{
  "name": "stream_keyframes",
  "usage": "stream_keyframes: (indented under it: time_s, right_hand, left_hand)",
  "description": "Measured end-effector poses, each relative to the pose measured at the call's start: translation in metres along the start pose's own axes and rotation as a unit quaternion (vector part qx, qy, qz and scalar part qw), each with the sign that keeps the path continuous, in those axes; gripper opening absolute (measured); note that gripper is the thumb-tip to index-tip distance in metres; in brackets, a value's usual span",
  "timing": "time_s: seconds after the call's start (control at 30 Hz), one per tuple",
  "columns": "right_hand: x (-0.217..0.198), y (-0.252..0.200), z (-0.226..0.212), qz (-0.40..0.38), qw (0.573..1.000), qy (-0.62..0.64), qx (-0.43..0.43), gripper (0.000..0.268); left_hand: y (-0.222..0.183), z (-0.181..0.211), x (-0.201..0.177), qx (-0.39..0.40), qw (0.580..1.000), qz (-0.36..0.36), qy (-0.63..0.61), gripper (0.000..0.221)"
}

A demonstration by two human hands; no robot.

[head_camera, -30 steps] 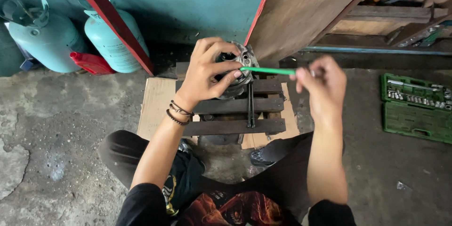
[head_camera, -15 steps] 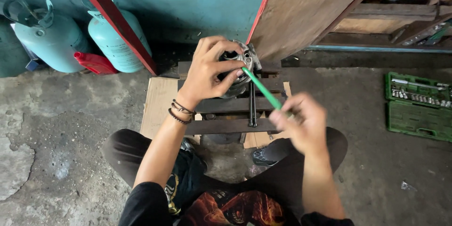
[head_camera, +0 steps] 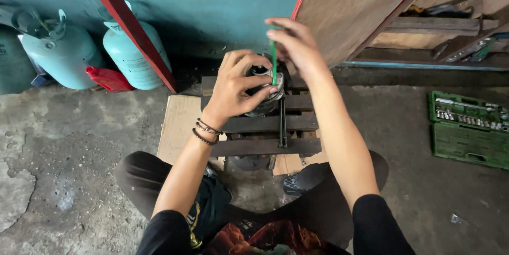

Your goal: Inspecting and cleaning the internal holes of a mechanical hub using a small probing tool

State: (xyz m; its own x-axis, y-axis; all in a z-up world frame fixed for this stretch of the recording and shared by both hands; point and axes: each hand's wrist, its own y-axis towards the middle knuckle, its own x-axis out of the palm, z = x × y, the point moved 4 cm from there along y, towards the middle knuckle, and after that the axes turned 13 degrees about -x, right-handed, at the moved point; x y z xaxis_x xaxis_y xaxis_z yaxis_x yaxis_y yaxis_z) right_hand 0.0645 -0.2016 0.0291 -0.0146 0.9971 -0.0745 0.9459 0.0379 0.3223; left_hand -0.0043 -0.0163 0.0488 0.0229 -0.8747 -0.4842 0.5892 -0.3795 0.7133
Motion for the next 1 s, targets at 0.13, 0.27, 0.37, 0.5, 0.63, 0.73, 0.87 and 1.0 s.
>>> stream_keyframes:
  time_s: [0.13, 0.27, 0.37, 0.5, 0.63, 0.73, 0.87, 1.0]
  right_hand:
    - [0.018, 0.006, -0.010, -0.035, 0.999, -0.004, -0.041, 0.032]
    - [0.017, 0.005, -0.014, -0.004, 0.998, -0.037, -0.051, 0.035]
    - [0.006, 0.001, -0.014, 0.021, 0.997, -0.044, -0.062, 0.037]
    - [-0.017, -0.018, -0.027, 0.057, 0.995, -0.040, -0.074, 0.042]
    - [-0.048, -0.052, -0.015, 0.093, 0.992, -0.009, -0.088, 0.027]
    - [-0.066, -0.084, -0.007, 0.177, 0.977, 0.005, -0.114, 0.035]
    - [-0.065, -0.129, -0.017, 0.208, 0.969, 0.007, -0.131, 0.029]
    - [-0.057, -0.162, -0.018, 0.226, 0.960, 0.012, -0.163, 0.030]
  left_hand:
    - [0.002, 0.000, -0.001, -0.012, 1.000, 0.007, -0.009, 0.013]
    - [0.001, -0.003, -0.002, -0.016, 1.000, 0.005, -0.023, 0.013]
    - [-0.001, -0.004, -0.002, -0.015, 0.999, 0.005, -0.030, 0.013]
    - [-0.001, -0.002, -0.002, -0.016, 0.999, 0.001, -0.035, 0.012]
    - [-0.003, -0.009, 0.002, -0.019, 0.999, 0.005, -0.040, 0.012]
    - [-0.002, -0.020, 0.006, 0.029, 0.997, 0.045, -0.050, 0.013]
    - [-0.002, -0.020, 0.007, 0.035, 0.997, 0.041, -0.058, 0.015]
    - [-0.001, -0.019, 0.006, 0.042, 0.997, 0.034, -0.058, 0.017]
